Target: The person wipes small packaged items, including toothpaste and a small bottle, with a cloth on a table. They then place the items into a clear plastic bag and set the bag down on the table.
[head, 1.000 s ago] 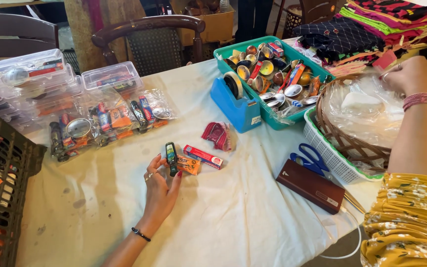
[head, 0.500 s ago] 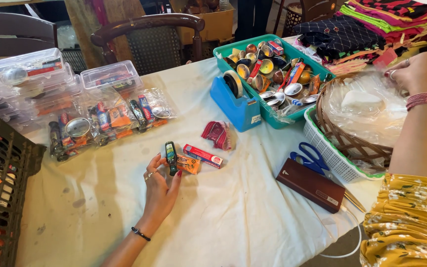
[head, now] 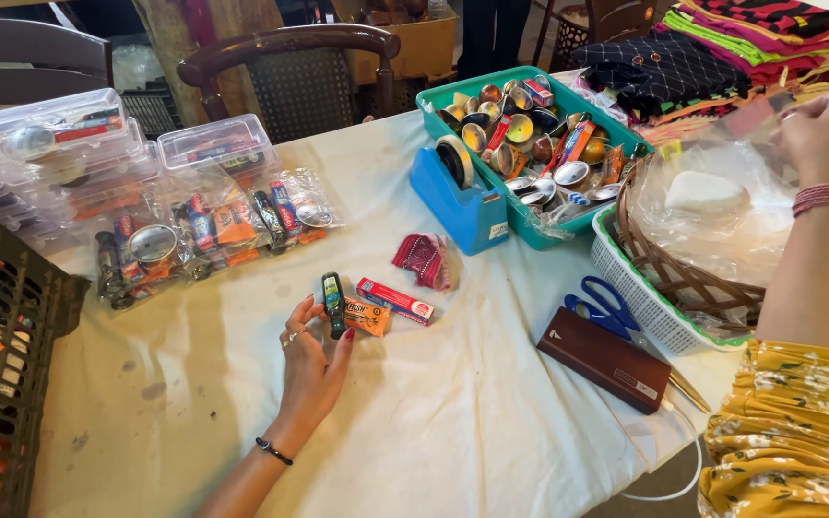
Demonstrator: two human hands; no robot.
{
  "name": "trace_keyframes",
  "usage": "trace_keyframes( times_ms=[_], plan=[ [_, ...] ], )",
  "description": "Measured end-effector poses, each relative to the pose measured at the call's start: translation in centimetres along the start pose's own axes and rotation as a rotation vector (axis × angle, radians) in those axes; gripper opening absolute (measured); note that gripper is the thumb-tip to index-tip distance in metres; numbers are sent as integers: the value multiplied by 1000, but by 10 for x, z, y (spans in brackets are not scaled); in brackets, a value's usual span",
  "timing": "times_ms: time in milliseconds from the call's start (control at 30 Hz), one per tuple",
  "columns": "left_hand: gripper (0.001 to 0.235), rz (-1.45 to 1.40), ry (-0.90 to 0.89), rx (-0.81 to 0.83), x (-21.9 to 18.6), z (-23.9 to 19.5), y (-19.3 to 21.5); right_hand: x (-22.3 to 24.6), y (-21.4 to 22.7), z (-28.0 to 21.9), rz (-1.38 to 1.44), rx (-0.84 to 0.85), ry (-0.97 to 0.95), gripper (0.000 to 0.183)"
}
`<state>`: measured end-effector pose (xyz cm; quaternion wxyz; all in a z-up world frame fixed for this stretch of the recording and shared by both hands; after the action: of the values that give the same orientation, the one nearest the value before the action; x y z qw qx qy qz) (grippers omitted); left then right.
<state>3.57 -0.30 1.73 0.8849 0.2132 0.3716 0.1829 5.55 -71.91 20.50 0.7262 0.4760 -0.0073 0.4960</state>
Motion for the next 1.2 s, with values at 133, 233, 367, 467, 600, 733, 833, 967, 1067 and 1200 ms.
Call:
trace_keyframes(
  times_ms=[133, 233, 367, 467, 600, 733, 833, 967, 1067, 1200],
  plan=[
    [77, -3, -6, -12, 0, 0, 0, -20, -21, 18, 304, 145, -171, 9],
    [77, -10, 8, -1, 0, 1, -1, -50, -38, 45, 173, -97, 51, 16],
    [77, -11, 15, -7, 0, 0, 0, -106, -82, 102, 651, -96, 177, 37],
    [76, -7, 3, -7, 0, 1, -1, -107, -93, 110, 1016, 194, 223, 50],
    [77, 5, 13, -13, 2, 0, -1, -76, -89, 104, 1119, 260, 191, 48],
    [77, 27, -8, -24, 2, -1, -1, 72, -30, 15, 1097, 143, 196, 39],
    [76, 3, -2, -26, 5, -1, -1, 196, 56, -127, 953, -231, 427, 20],
    [59, -201, 53, -80, 9, 0, 7, 321, 32, -259, 1017, 182, 541, 23],
    [63, -404, 12, -83, 4, 3, 22, 365, -45, -344, 1061, 425, 548, 15],
    [77, -884, 85, -2, 6, 1, 18, 388, -67, -436, 679, 761, 436, 21]
  ],
)
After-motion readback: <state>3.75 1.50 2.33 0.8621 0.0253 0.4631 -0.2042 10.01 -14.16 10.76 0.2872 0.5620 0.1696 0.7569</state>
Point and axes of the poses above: each hand's wrist, its own z-axis towards the middle knuckle, its own y-axis out of the back of the hand, x = y × z, the point moved 4 cm from there along z, towards the middle knuckle, and after that the axes turned 14 degrees about -y, right-handed, at the moved point
